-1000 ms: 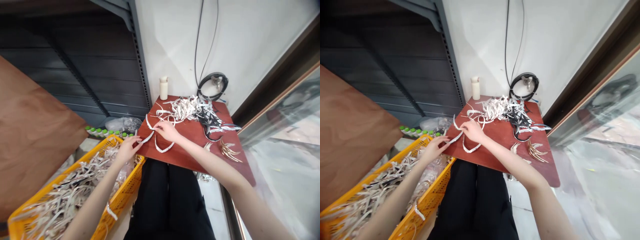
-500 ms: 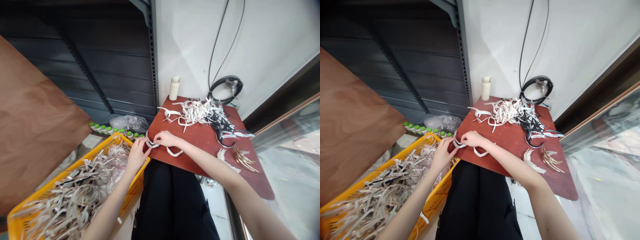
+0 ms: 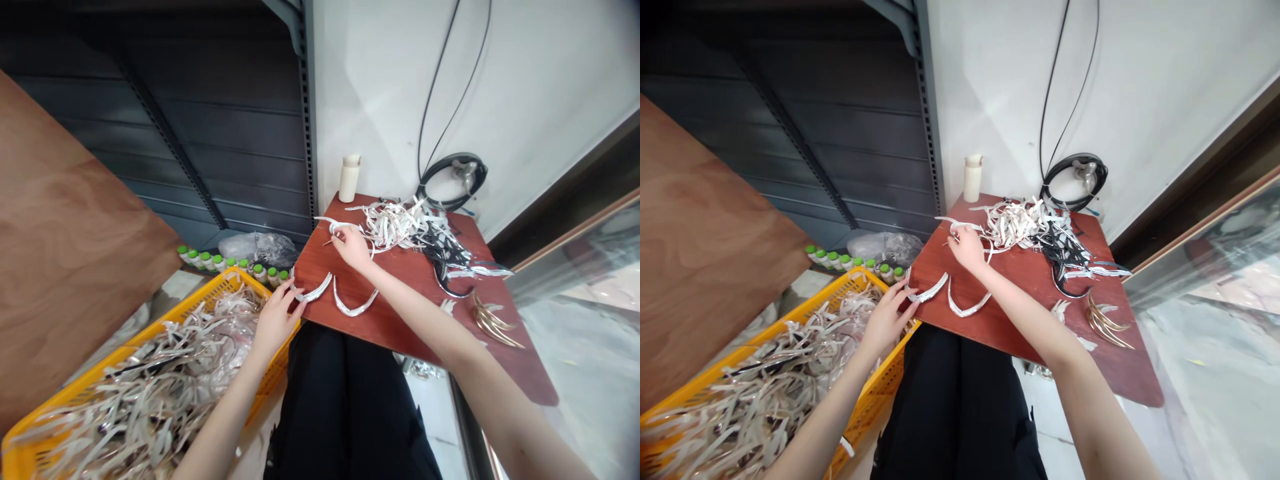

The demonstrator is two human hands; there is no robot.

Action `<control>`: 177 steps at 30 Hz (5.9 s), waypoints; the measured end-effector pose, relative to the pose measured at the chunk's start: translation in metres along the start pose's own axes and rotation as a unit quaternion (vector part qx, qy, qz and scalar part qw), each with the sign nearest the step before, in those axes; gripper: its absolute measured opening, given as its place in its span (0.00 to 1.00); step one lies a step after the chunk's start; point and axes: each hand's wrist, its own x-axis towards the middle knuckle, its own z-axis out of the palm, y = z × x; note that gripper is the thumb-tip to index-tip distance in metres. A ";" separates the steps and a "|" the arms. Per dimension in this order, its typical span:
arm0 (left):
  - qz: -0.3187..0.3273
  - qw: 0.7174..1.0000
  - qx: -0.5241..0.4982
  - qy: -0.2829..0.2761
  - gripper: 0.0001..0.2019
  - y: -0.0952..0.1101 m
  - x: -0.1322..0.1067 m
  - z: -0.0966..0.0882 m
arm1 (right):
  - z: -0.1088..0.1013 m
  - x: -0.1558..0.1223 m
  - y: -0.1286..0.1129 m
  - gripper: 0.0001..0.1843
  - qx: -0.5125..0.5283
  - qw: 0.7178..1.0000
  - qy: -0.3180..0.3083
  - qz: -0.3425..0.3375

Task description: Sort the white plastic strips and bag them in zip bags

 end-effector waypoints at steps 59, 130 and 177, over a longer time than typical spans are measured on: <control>-0.094 0.912 -0.381 0.117 0.13 0.143 0.070 0.025 | -0.085 -0.116 -0.041 0.14 0.484 0.862 -0.006 0.152; 0.083 0.996 0.032 0.007 0.17 0.119 -0.023 0.075 | -0.074 -0.038 0.028 0.10 -0.104 0.977 -0.161 -0.098; 0.064 0.996 -0.062 0.017 0.11 0.119 -0.021 0.074 | -0.108 -0.095 0.044 0.17 -0.129 0.983 -0.129 0.027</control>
